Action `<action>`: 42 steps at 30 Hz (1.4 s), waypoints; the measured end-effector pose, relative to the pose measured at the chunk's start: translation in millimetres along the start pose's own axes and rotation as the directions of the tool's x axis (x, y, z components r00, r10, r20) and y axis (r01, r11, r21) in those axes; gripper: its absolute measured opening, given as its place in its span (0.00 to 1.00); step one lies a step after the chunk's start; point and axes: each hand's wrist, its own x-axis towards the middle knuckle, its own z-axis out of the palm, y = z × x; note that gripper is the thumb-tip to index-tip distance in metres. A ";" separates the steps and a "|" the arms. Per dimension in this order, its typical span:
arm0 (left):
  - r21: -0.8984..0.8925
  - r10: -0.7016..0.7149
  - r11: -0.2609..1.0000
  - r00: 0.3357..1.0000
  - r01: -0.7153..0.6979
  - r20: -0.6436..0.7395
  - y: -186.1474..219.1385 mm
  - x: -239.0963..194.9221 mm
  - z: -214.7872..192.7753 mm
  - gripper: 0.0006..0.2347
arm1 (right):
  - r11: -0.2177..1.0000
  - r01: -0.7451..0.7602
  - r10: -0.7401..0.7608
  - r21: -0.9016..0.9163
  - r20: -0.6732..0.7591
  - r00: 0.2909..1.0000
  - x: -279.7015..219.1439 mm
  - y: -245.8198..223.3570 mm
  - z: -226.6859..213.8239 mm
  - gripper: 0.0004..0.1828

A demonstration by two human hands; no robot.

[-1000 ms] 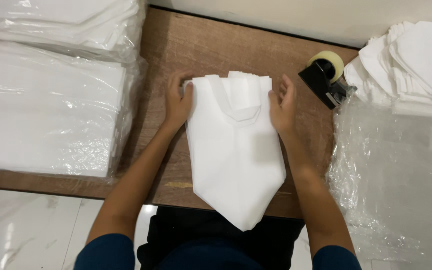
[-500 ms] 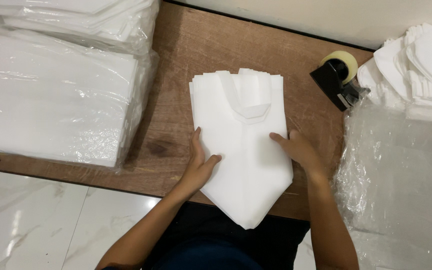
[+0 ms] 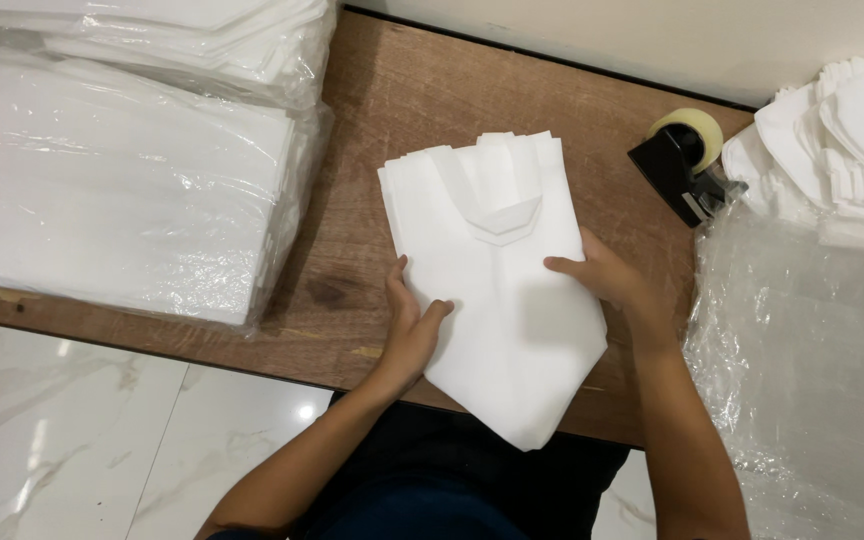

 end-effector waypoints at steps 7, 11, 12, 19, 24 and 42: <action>-0.100 0.090 0.991 0.996 -0.089 0.005 -23.0 -46.7 57.6 0.37 | 0.933 0.060 -0.068 -0.354 -0.008 0.998 31.2 -14.9 -29.5 0.38; -0.068 0.290 0.955 0.957 -0.290 -0.013 -66.1 -75.5 96.3 0.28 | 0.773 -0.005 0.059 -0.634 0.064 0.996 50.1 -35.5 -33.4 0.30; 0.020 0.322 0.947 0.947 -0.322 -0.003 -76.6 -81.3 104.1 0.28 | 0.711 -0.015 0.090 -0.703 0.070 0.994 46.3 -48.3 -30.4 0.25; 0.295 -0.186 0.954 0.877 0.053 0.443 -19.7 -94.8 75.6 0.28 | 0.632 0.003 0.123 -0.775 0.105 0.987 77.4 -41.4 -10.2 0.29; 0.484 0.105 0.638 0.690 -0.599 0.716 34.4 -69.6 46.6 0.28 | 0.668 0.199 -0.113 -0.717 0.166 0.980 100.9 5.7 -13.6 0.42; 0.923 -0.270 -0.016 0.890 -0.385 0.367 32.3 4.9 7.8 0.41 | 0.830 0.290 -0.237 -0.476 0.170 0.956 80.2 10.7 -11.4 0.42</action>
